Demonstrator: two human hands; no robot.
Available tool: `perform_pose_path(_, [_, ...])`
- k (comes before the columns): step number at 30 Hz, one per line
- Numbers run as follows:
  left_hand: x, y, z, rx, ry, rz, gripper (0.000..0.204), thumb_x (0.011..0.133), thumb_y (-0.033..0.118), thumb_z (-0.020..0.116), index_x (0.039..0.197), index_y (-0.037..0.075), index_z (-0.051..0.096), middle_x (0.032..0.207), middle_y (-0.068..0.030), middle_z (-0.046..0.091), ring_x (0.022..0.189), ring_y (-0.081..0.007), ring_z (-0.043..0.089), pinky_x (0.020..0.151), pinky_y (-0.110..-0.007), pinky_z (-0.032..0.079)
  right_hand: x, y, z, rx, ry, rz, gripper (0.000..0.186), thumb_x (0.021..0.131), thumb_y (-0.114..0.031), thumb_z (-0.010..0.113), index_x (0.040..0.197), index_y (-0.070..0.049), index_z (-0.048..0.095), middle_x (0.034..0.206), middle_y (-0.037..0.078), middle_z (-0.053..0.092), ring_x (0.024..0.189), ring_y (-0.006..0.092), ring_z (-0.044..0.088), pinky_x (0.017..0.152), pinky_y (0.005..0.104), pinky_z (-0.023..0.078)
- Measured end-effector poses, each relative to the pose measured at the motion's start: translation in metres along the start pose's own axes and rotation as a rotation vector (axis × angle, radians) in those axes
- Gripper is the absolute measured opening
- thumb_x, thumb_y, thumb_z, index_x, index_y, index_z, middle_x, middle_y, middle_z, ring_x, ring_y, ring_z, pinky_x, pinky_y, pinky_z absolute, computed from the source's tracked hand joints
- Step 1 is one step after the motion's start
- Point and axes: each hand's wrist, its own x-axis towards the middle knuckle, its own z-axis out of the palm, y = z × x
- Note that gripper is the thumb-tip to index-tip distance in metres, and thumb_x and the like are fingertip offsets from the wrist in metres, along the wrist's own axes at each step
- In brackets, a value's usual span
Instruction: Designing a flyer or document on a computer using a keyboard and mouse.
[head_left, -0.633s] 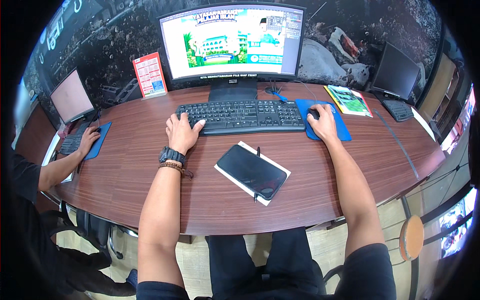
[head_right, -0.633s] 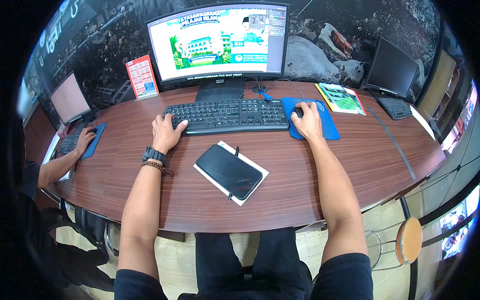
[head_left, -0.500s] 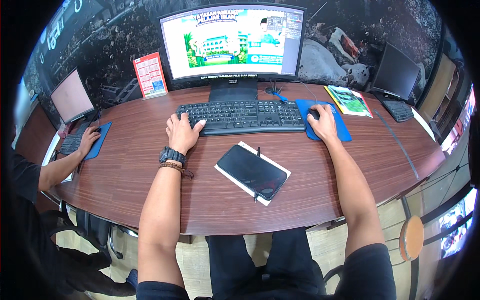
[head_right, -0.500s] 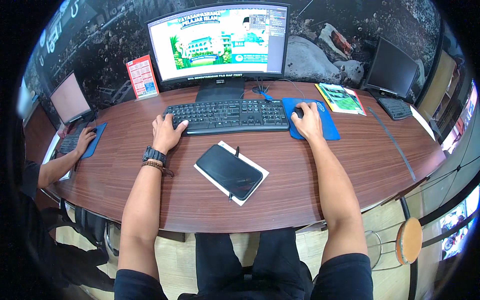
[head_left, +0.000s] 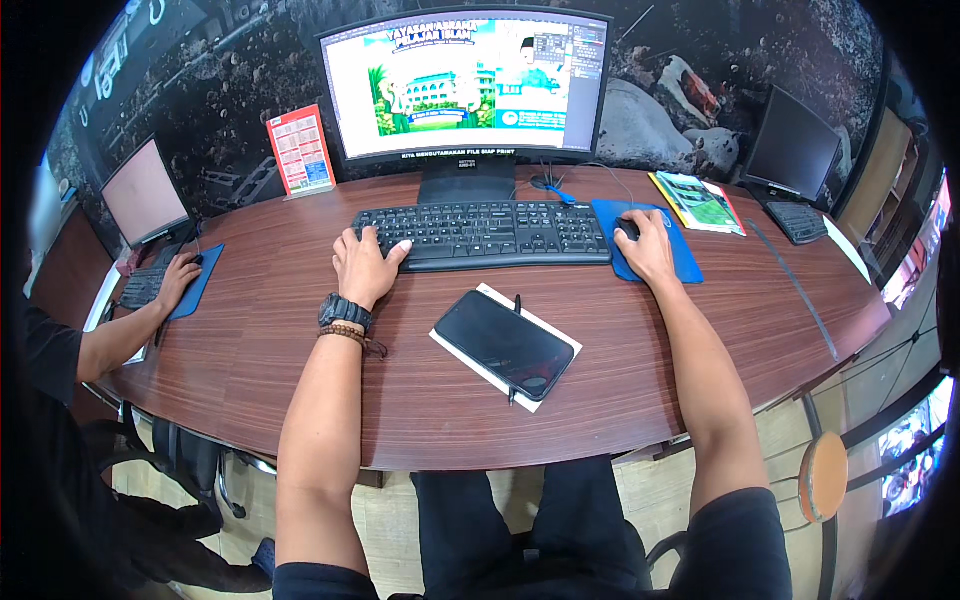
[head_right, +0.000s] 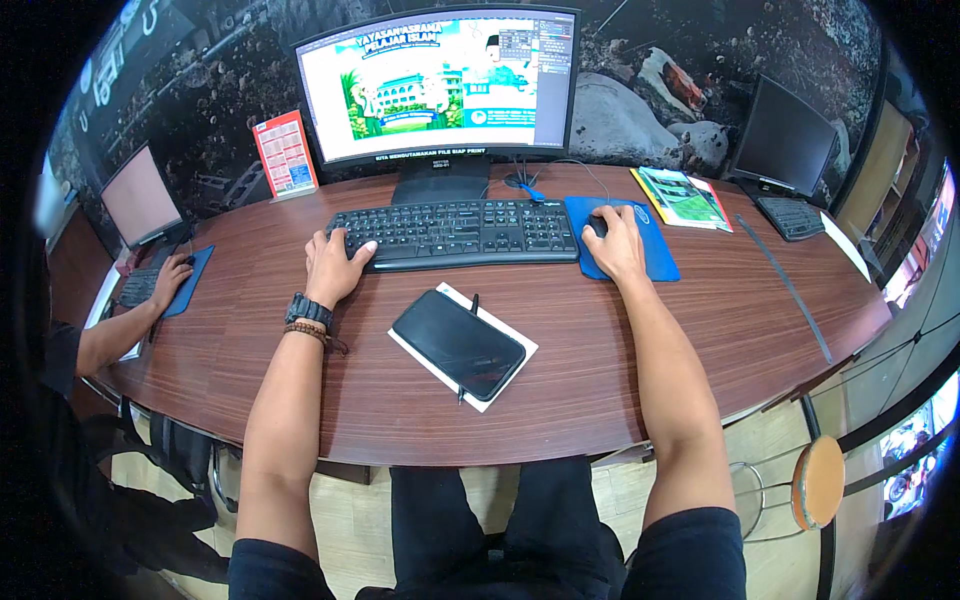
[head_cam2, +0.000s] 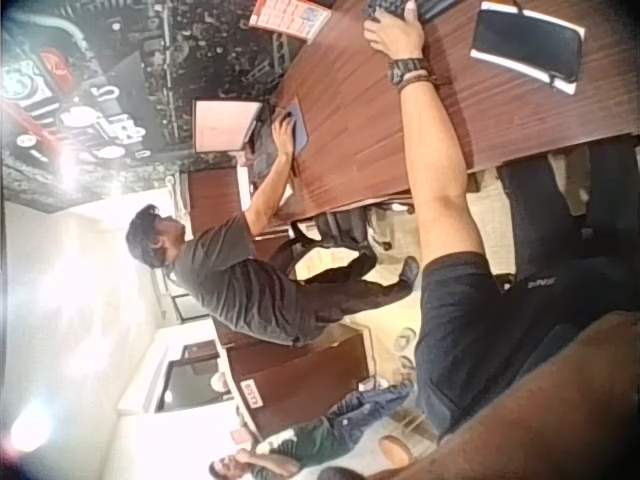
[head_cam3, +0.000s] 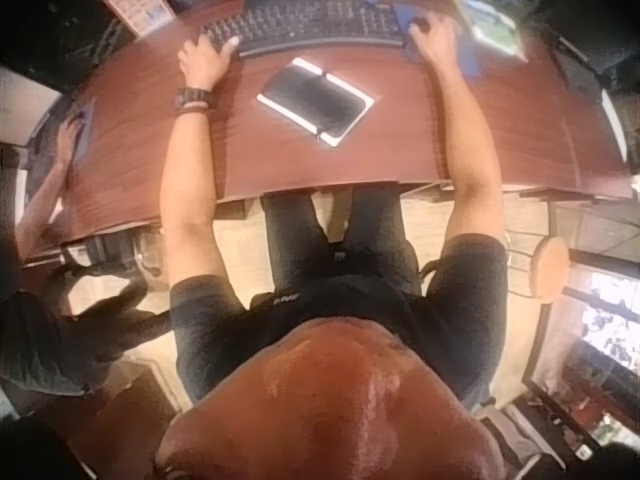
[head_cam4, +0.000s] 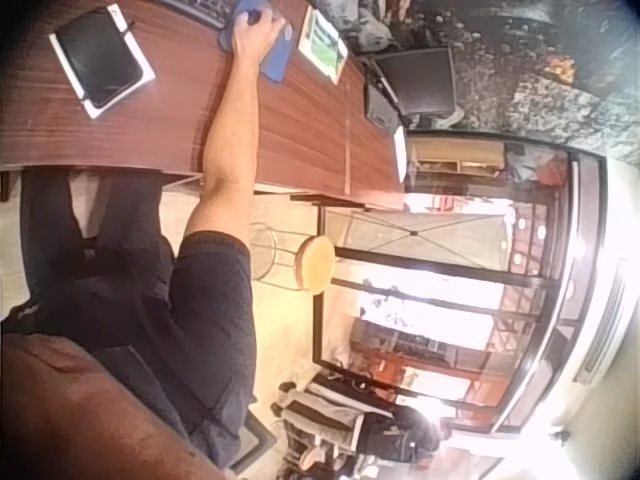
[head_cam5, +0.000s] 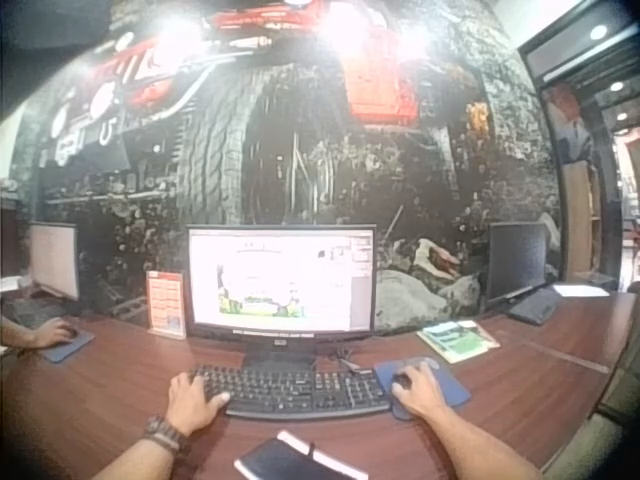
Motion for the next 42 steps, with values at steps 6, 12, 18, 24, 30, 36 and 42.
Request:
perform_pose_path(6, [0.0004,-0.001,0.0012,0.0,0.011,0.003,0.067,0.088,0.05,0.068,0.129,-0.003,0.056,0.134,-0.0271,0.046,0.131,-0.043,0.038,0.109,-0.054,0.033,0.001,0.0001,0.0003,-0.002,-0.004,0.007,0.037,0.081,-0.026,0.067,0.114,-0.008,0.068,0.12,0.02,0.056,0.111,0.0386,0.058,0.096,0.0447,0.049])
perform_pose_path(12, [0.001,-0.0027,0.003,-0.002,0.014,0.008,0.067,0.088,0.05,0.068,0.128,-0.002,0.056,0.134,-0.0267,0.046,0.13,-0.043,0.038,0.109,-0.054,0.033,0.0008,-0.0005,-0.0001,-0.018,0.002,0.031,0.038,0.081,-0.027,0.067,0.114,-0.008,0.068,0.121,0.019,0.057,0.112,0.0381,0.059,0.096,0.0447,0.049])
perform_pose_path(18, [-0.0004,0.0006,0.0003,0.044,-0.007,0.008,0.067,0.09,0.048,0.067,0.134,-0.001,0.055,0.134,-0.0275,0.048,0.128,-0.0434,0.042,0.108,-0.051,0.037,-0.0004,-0.003,-0.0027,-0.028,0.001,0.039,0.037,0.081,-0.026,0.066,0.113,-0.008,0.068,0.12,0.019,0.057,0.111,0.038,0.059,0.096,0.0445,0.049])
perform_pose_path(24, [0.0014,-0.0054,0.0036,0.013,0.004,0.015,0.067,0.088,0.051,0.067,0.128,-0.002,0.057,0.133,-0.0269,0.047,0.129,-0.0431,0.039,0.108,-0.056,0.033,-0.0008,-0.005,-0.0009,-0.029,0.009,0.027,0.036,0.082,-0.026,0.066,0.113,-0.009,0.068,0.12,0.017,0.057,0.112,0.0373,0.058,0.097,0.0437,0.048])
perform_pose_path(30, [0.0017,-0.0045,0.0057,0.018,0.008,0.011,0.068,0.088,0.053,0.066,0.128,-0.001,0.057,0.132,-0.0269,0.047,0.129,-0.0429,0.04,0.108,-0.056,0.032,0.0005,0.0027,0.0013,-0.001,-0.018,-0.064,0.036,0.082,-0.024,0.067,0.114,-0.009,0.067,0.12,0.016,0.057,0.113,0.0369,0.058,0.097,0.0437,0.048])
perform_pose_path(36, [0.0021,-0.0058,0.006,0.03,-0.007,0.006,0.068,0.089,0.053,0.065,0.129,-0.001,0.057,0.133,-0.0268,0.047,0.129,-0.0426,0.039,0.109,-0.056,0.031,0.0005,0.0015,0.0013,0.002,-0.028,-0.062,0.036,0.082,-0.024,0.067,0.114,-0.008,0.067,0.12,0.016,0.058,0.113,0.0367,0.058,0.097,0.0432,0.048])
perform_pose_path(42, [0.0008,-0.0029,0.0049,0.087,0.015,0.026,0.063,0.091,0.051,0.065,0.127,0.0,0.06,0.13,-0.0266,0.05,0.125,-0.0434,0.044,0.106,-0.053,0.037,0.0,0.0014,0.0006,0.006,-0.035,-0.057,0.036,0.082,-0.024,0.067,0.114,-0.008,0.067,0.12,0.016,0.058,0.113,0.0368,0.058,0.097,0.0433,0.047])
